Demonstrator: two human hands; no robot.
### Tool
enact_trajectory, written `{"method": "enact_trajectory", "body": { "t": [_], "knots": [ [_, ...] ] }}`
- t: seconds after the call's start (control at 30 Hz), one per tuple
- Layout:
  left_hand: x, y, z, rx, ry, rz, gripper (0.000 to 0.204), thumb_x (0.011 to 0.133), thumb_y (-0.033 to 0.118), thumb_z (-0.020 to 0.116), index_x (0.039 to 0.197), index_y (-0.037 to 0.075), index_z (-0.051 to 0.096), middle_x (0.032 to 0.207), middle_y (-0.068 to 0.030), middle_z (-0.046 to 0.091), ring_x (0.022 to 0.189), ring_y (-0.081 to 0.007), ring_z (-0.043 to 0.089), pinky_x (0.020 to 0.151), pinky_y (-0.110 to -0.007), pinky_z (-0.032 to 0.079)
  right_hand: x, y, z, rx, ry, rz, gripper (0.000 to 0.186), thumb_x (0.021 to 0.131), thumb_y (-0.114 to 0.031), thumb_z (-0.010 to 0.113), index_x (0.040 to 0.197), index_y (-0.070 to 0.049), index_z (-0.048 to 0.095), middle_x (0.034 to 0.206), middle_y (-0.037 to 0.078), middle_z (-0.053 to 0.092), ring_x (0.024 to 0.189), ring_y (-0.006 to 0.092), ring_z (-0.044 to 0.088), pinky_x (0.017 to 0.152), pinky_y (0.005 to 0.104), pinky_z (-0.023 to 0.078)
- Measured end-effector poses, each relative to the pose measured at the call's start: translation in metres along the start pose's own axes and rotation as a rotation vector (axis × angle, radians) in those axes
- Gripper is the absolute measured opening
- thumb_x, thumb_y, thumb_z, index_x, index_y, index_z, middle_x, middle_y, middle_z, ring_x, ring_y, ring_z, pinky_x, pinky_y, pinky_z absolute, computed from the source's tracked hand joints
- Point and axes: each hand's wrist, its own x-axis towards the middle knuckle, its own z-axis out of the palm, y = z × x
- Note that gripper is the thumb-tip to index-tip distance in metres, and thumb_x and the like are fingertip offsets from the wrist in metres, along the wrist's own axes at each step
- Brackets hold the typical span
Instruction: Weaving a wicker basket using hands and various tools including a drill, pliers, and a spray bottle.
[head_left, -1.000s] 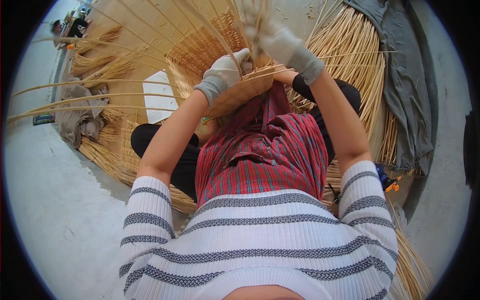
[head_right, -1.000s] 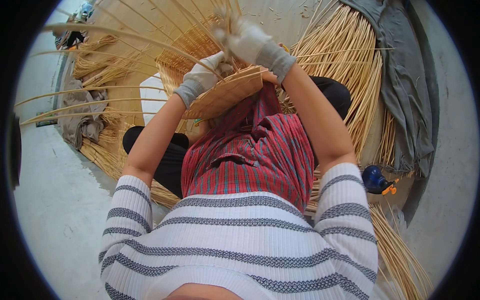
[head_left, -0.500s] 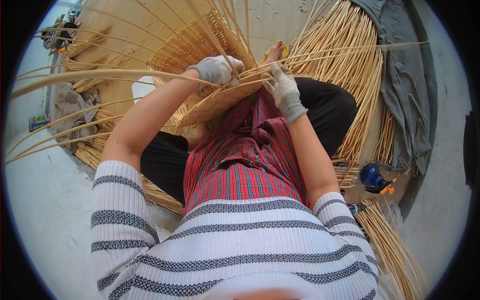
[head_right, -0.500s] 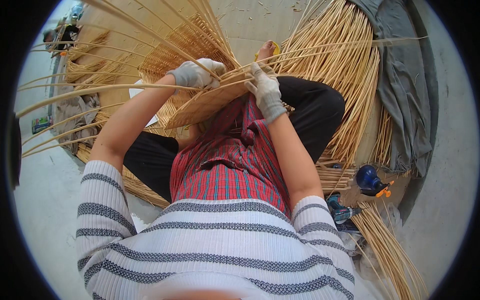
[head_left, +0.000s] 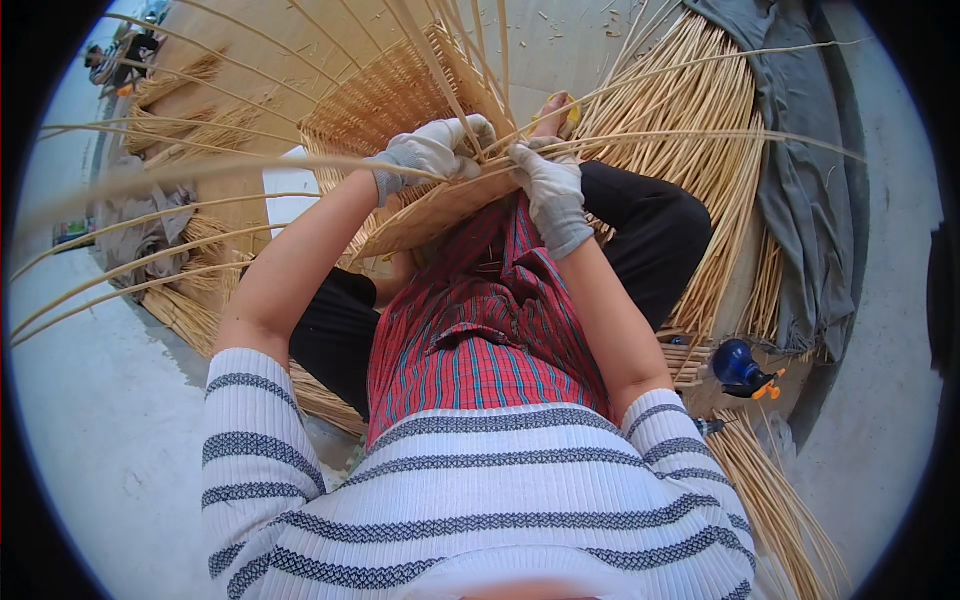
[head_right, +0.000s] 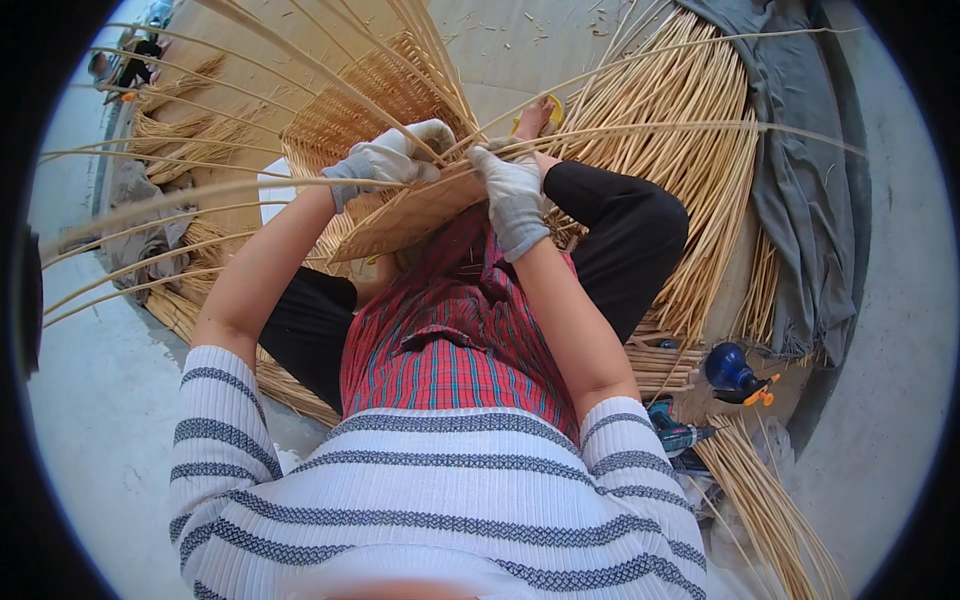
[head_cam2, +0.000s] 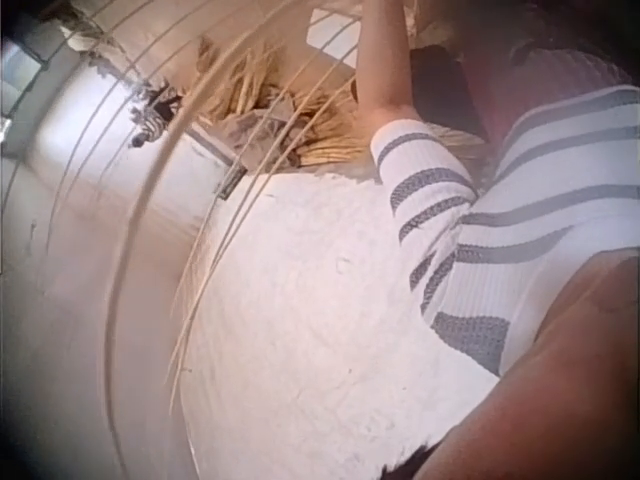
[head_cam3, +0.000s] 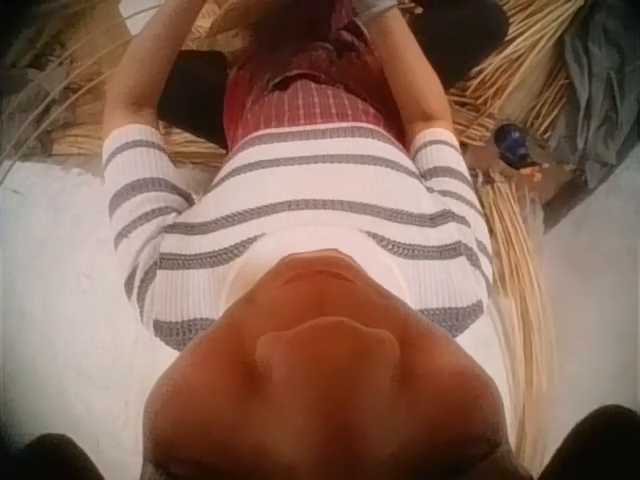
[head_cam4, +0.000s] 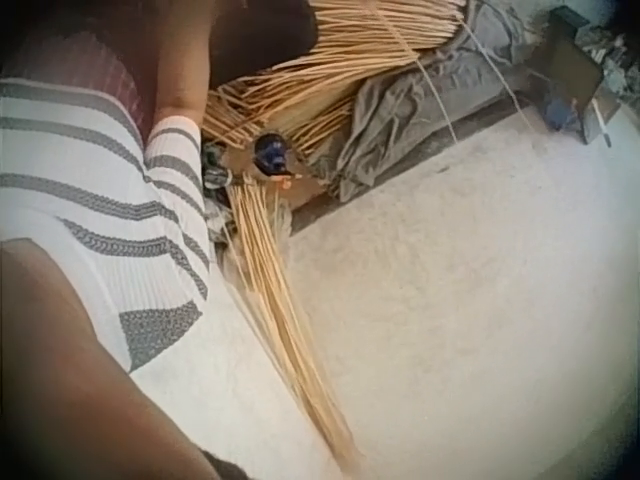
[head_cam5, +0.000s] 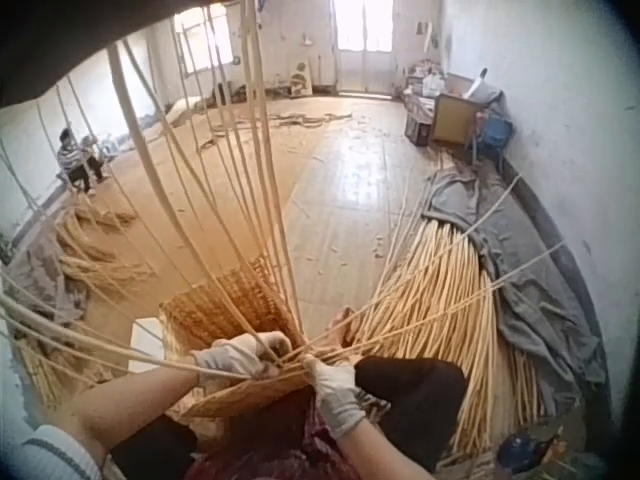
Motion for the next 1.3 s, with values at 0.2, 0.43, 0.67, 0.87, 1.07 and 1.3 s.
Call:
{"method": "enact_trajectory", "body": {
  "t": [0.2,0.43,0.67,0.87,1.07,1.3],
  "knots": [
    [0.001,0.003,0.000,-0.063,-0.040,-0.032,0.056,0.078,-0.012,0.066,0.129,0.009,0.054,0.113,-0.0018,0.062,0.111,-0.0151,0.055,0.099,-0.031,0.044,0.015,0.019,0.010,-0.566,0.234,-0.257,0.026,0.076,-0.008,0.081,0.089,-0.005,0.059,0.076,0.001,0.064,0.061,0.0107,0.056,0.058,0.0273,0.048],
    [0.009,0.016,-0.005,0.429,-0.103,-0.202,0.040,0.083,0.025,0.069,0.120,0.011,0.067,0.111,-0.0133,0.071,0.105,-0.0260,0.066,0.092,-0.038,0.050,0.034,0.042,-0.009,-0.602,0.213,-0.161,0.051,0.072,-0.022,0.087,0.105,-0.001,0.055,0.090,0.006,0.067,0.076,0.0175,0.063,0.066,0.0323,0.053],
    [0.024,0.017,-0.003,0.559,-0.147,-0.264,0.032,0.077,0.018,0.072,0.108,0.009,0.073,0.089,-0.0106,0.074,0.083,-0.0199,0.068,0.076,-0.035,0.054,0.042,0.046,-0.003,-0.393,0.079,-0.053,0.041,0.075,-0.015,0.087,0.103,-0.001,0.059,0.089,0.006,0.067,0.071,0.0178,0.065,0.062,0.0307,0.056],
    [0.033,0.032,-0.007,0.408,-0.249,-0.488,0.033,0.078,0.018,0.072,0.110,0.010,0.074,0.088,-0.0076,0.074,0.077,-0.0181,0.069,0.068,-0.033,0.055,-0.012,0.013,-0.009,0.182,-0.036,0.116,0.049,0.081,-0.005,0.078,0.123,-0.010,0.053,0.099,0.005,0.065,0.081,0.0174,0.065,0.066,0.0299,0.057],
    [0.038,0.035,-0.009,0.348,-0.243,-0.520,0.040,0.076,0.018,0.081,0.113,0.006,0.071,0.095,-0.0096,0.075,0.081,-0.0190,0.072,0.071,-0.033,0.057,0.018,-0.007,-0.019,-0.056,0.207,-0.109,0.033,0.079,-0.005,0.083,0.106,-0.010,0.064,0.090,0.001,0.067,0.071,0.0124,0.064,0.059,0.0250,0.052],
    [0.022,0.016,-0.009,0.375,-0.119,-0.360,0.038,0.077,0.020,0.079,0.113,0.008,0.073,0.100,-0.0088,0.075,0.090,-0.0223,0.071,0.079,-0.035,0.056,0.000,-0.032,-0.039,-0.167,0.069,0.065,0.023,0.092,-0.020,0.073,0.103,-0.005,0.061,0.087,0.007,0.068,0.072,0.0169,0.068,0.060,0.0295,0.059]
  ]
}}
